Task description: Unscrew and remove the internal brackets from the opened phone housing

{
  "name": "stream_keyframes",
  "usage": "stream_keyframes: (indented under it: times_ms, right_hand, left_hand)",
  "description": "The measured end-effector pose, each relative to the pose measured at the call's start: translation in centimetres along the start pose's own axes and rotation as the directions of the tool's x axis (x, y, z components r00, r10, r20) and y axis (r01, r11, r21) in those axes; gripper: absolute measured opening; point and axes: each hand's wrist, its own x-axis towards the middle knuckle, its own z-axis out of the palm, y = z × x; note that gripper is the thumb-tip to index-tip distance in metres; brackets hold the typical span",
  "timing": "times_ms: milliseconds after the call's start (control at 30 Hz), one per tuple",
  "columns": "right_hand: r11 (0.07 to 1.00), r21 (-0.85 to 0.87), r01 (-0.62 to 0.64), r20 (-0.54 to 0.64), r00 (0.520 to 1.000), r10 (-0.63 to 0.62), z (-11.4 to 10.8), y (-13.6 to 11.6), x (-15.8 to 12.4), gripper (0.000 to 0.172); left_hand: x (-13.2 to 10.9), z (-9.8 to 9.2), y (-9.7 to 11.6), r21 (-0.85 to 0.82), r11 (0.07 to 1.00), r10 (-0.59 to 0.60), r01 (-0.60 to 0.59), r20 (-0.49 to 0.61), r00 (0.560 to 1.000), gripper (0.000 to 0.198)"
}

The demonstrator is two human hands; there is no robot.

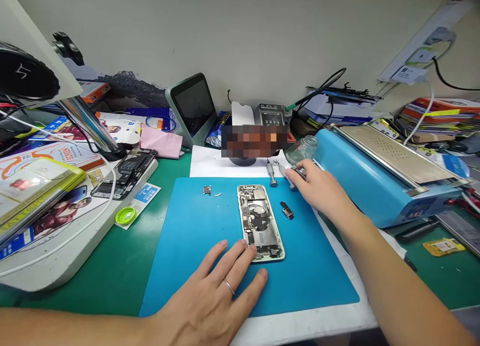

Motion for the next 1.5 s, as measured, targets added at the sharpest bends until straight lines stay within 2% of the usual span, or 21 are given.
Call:
stream_keyframes:
  times_ms: [133,200,267,333,467,600,667,767,900,967,1033,1100,1167,1233,1300,1400,1500]
  right_hand:
    - [0.993,0.109,0.043,-0.112,0.993,-0.030,-1.0,0.0,-1.8,0.048]
    - [0.966,0.211,0.146,-0.191,0.976,-0.106,-1.0,0.0,-3.2,0.050]
    - [0.899,0.337,0.281,-0.265,0.944,-0.196,-0.6,0.1,-4.9,0.048]
    - [0.823,0.456,0.340,-0.269,0.934,-0.237,0.0,0.2,-6.5,0.040]
    - [0.615,0.644,0.455,-0.435,0.879,-0.196,1.5,0.4,-8.6,0.024]
    - [0.526,0.692,0.494,-0.501,0.853,-0.142,2.7,1.0,-9.0,0.022]
    - [0.529,0.689,0.496,-0.506,0.851,-0.139,3.1,1.5,-9.1,0.022]
    - [0.631,0.609,0.480,-0.495,0.852,-0.171,3.6,2.4,-9.6,0.025]
    - [0.799,0.401,0.448,-0.422,0.865,-0.272,3.9,3.6,-10.9,0.049]
    - [0.827,0.341,0.447,-0.422,0.859,-0.290,3.9,3.8,-11.5,0.055]
    - [0.812,0.359,0.460,-0.467,0.842,-0.271,3.9,3.6,-12.1,0.058]
    - [0.747,0.445,0.494,-0.521,0.821,-0.233,3.9,2.7,-12.6,0.061]
    - [0.629,0.559,0.541,-0.559,0.806,-0.197,3.9,1.3,-13.0,0.063]
    - [0.505,0.666,0.550,-0.543,0.821,-0.177,3.9,-0.3,-13.3,0.063]
    - [0.420,0.702,0.576,-0.545,0.813,-0.204,4.0,-1.5,-13.5,0.060]
    - [0.348,0.733,0.584,-0.524,0.812,-0.257,4.7,-2.3,-13.7,0.059]
    - [0.350,0.717,0.603,-0.511,0.796,-0.324,5.3,-2.1,-13.9,0.060]
  left_hand:
    - [0.1,0.2,0.2,0.027,1.000,-0.011,0.012,-0.050,0.999,0.055]
    - [0.2,0.3,0.2,0.036,0.999,-0.009,0.012,-0.066,0.998,0.053]
    - [0.2,0.2,0.2,0.045,0.999,-0.001,0.005,-0.072,0.997,0.053]
    - [0.2,0.1,0.1,0.044,0.999,0.007,-0.004,-0.062,0.998,0.054]
    - [0.0,0.1,0.1,-0.002,1.000,-0.013,0.013,0.020,1.000,0.056]
    - [-0.2,0.3,0.0,-0.055,0.998,-0.014,0.018,0.074,0.997,0.064]
    - [-0.3,0.3,-0.1,-0.067,0.998,-0.010,0.014,0.074,0.997,0.068]
    - [-0.2,0.0,-0.2,-0.070,0.998,-0.004,0.009,0.072,0.997,0.075]
    - [0.1,-0.7,-0.2,-0.113,0.994,0.001,0.012,0.120,0.993,0.083]
    - [0.3,-1.0,-0.2,-0.152,0.988,0.003,0.019,0.146,0.989,0.082]
    - [0.4,-1.2,-0.1,-0.178,0.983,-0.015,0.043,0.156,0.988,0.082]
    - [0.4,-1.3,0.0,-0.185,0.980,-0.045,0.074,0.158,0.986,0.081]
    - [0.4,-1.4,0.0,-0.195,0.978,-0.046,0.078,0.163,0.986,0.080]
    - [0.3,-1.6,0.0,-0.218,0.974,-0.025,0.063,0.172,0.985,0.080]
    - [0.3,-1.9,0.0,-0.240,0.968,-0.023,0.067,0.184,0.983,0.080]
    - [0.4,-2.2,0.1,-0.270,0.959,-0.032,0.087,0.202,0.979,0.082]
    - [0.5,-2.4,0.2,-0.291,0.952,-0.037,0.100,0.213,0.976,0.083]
